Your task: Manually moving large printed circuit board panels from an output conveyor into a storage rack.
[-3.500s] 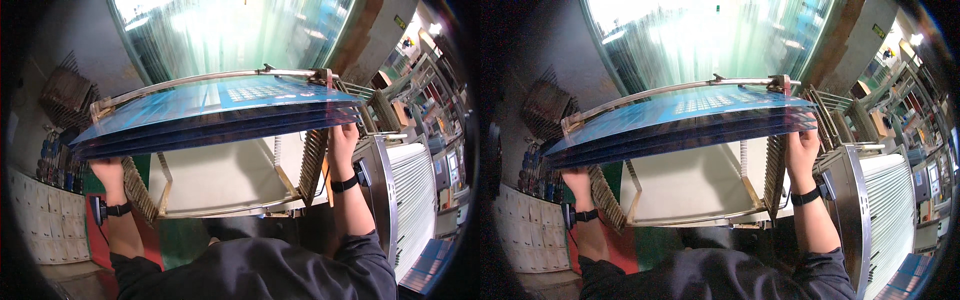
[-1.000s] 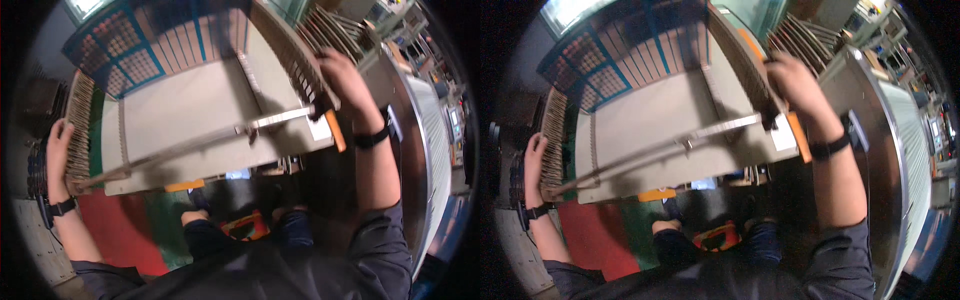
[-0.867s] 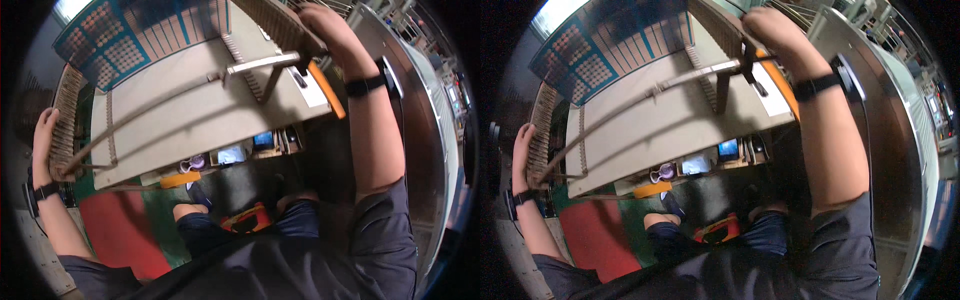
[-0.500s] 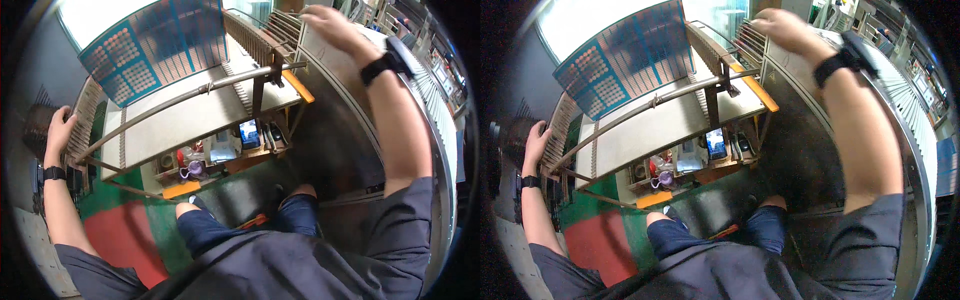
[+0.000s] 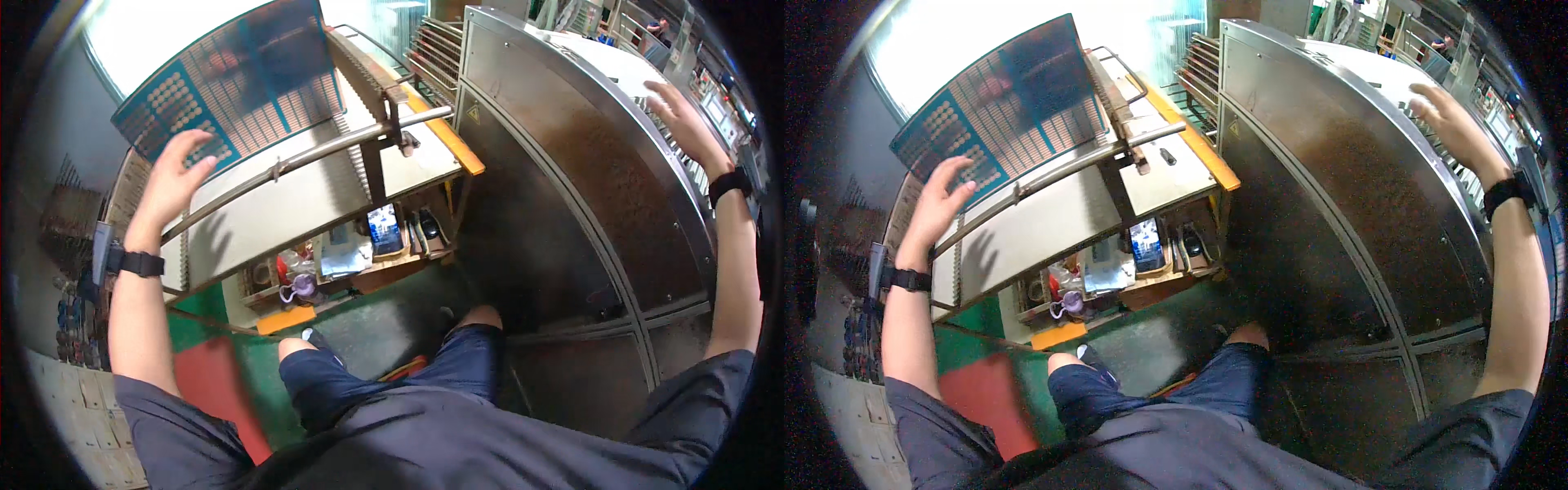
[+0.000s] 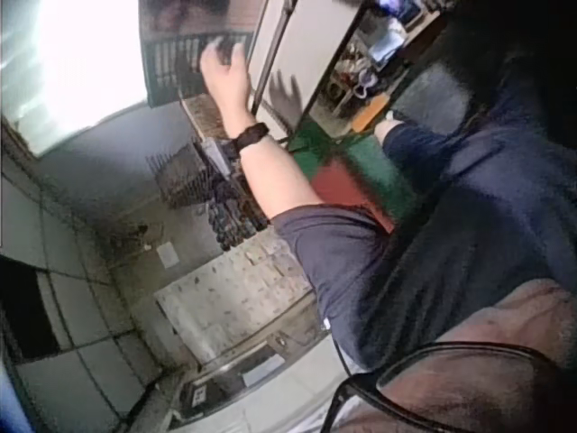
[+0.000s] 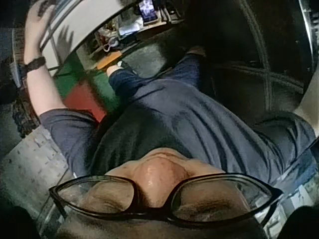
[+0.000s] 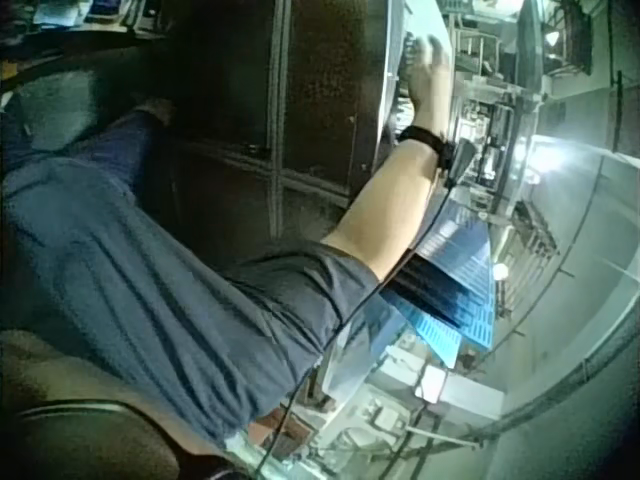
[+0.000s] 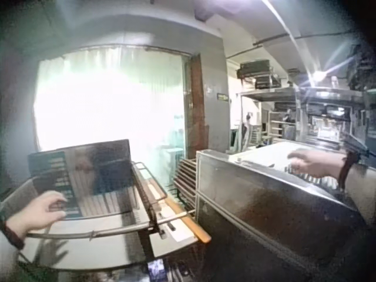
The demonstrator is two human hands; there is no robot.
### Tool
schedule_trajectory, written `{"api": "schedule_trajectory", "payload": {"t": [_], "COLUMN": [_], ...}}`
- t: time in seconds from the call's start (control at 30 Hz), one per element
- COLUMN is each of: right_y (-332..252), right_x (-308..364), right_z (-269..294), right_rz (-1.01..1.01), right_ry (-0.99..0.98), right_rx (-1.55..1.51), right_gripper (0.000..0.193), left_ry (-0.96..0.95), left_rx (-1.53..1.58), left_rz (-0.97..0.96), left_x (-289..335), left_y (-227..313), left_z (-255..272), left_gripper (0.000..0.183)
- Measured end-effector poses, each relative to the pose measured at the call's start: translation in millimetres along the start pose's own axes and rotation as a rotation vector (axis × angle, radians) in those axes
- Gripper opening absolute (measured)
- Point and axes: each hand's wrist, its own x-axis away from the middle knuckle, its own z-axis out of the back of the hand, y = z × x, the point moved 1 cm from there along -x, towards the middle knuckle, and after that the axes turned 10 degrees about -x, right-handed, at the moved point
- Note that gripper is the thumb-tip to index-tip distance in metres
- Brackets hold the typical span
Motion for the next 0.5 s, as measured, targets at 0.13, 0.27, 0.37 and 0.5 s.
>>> {"api": "schedule_trajectory", "payload": {"t": [0.13,0.27,0.37,0.5], "right_y": [-31.0,-29.7,-28.6,-42.5], "right_x": [-16.0,-12.7,-11.2,-15.4], "right_z": [-14.1,-13.6,-4.6,-4.8], "right_rz": [0.088,0.075,0.101,0.082], "right_ry": [-0.147,-0.125,-0.117,-0.087], "right_rx": [-0.087,-0.042,0.082,0.187], "right_gripper": [0.044,0.042,0.043,0.033], "left_ry": [-0.374,-0.346,-0.352,-0.333], "left_rx": [0.210,0.306,0.305,0.251], "left_rz": [0.206,0.174,0.128,0.062], "left_x": [-1.9,-3.0,-6.3,-3.5], "left_y": [28.7,21.1,17.8,8.0], "left_z": [-9.5,-18.6,-21.4,-32.2], "left_gripper": [0.045,0.046,0.045,0.041]}}
